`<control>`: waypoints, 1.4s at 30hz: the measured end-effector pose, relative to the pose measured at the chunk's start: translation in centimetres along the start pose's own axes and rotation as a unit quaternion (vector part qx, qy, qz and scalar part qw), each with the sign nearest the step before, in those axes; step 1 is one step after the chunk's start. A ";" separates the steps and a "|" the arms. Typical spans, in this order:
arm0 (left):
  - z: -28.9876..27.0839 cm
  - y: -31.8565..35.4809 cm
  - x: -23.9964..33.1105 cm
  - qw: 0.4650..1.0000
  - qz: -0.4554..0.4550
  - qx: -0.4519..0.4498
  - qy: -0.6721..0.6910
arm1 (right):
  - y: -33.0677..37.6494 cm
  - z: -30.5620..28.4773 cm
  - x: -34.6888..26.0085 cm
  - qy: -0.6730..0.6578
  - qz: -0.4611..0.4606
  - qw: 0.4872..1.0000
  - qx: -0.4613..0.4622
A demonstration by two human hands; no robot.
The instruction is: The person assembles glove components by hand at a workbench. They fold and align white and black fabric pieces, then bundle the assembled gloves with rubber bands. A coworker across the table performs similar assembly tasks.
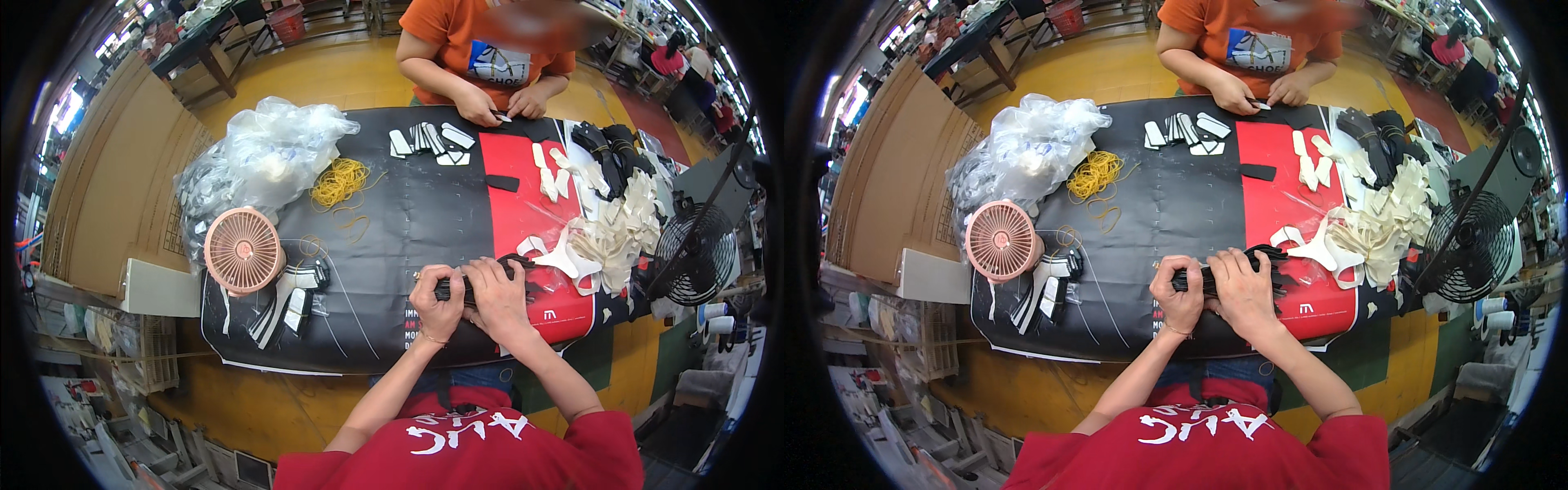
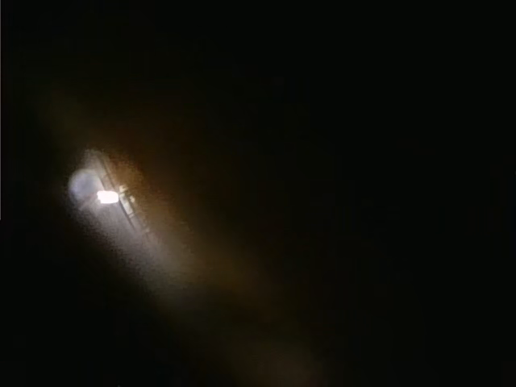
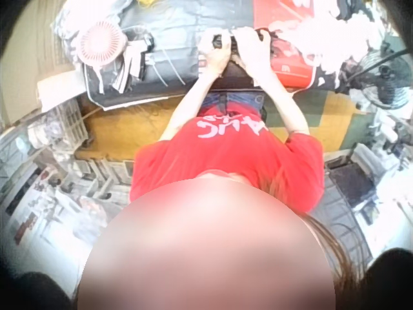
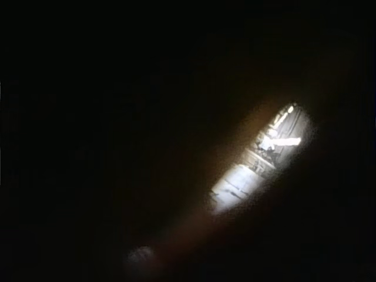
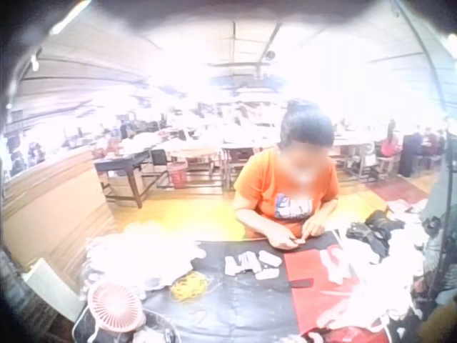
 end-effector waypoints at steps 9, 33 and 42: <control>-5.8 -6.9 4.0 0.999 0.041 0.021 -0.021 | -4.0 2.5 0.6 -0.252 0.049 0.936 -0.243; -4.2 -2.2 3.7 0.802 -0.280 -0.337 0.407 | -1.6 3.9 -9.2 -0.666 0.165 0.581 -0.438; -6.4 -3.8 5.5 0.885 -0.206 -0.257 0.329 | -5.9 -1.4 -2.9 -0.449 0.197 0.867 -0.086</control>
Point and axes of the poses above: each hand's wrist, its own y-axis away from the middle knuckle, its own z-axis out of the palm, x = y × z, the point moved 10 cm from there along -y, towards the middle knuckle, and after that the axes turned 9 degrees about x, right-handed, at the moved point
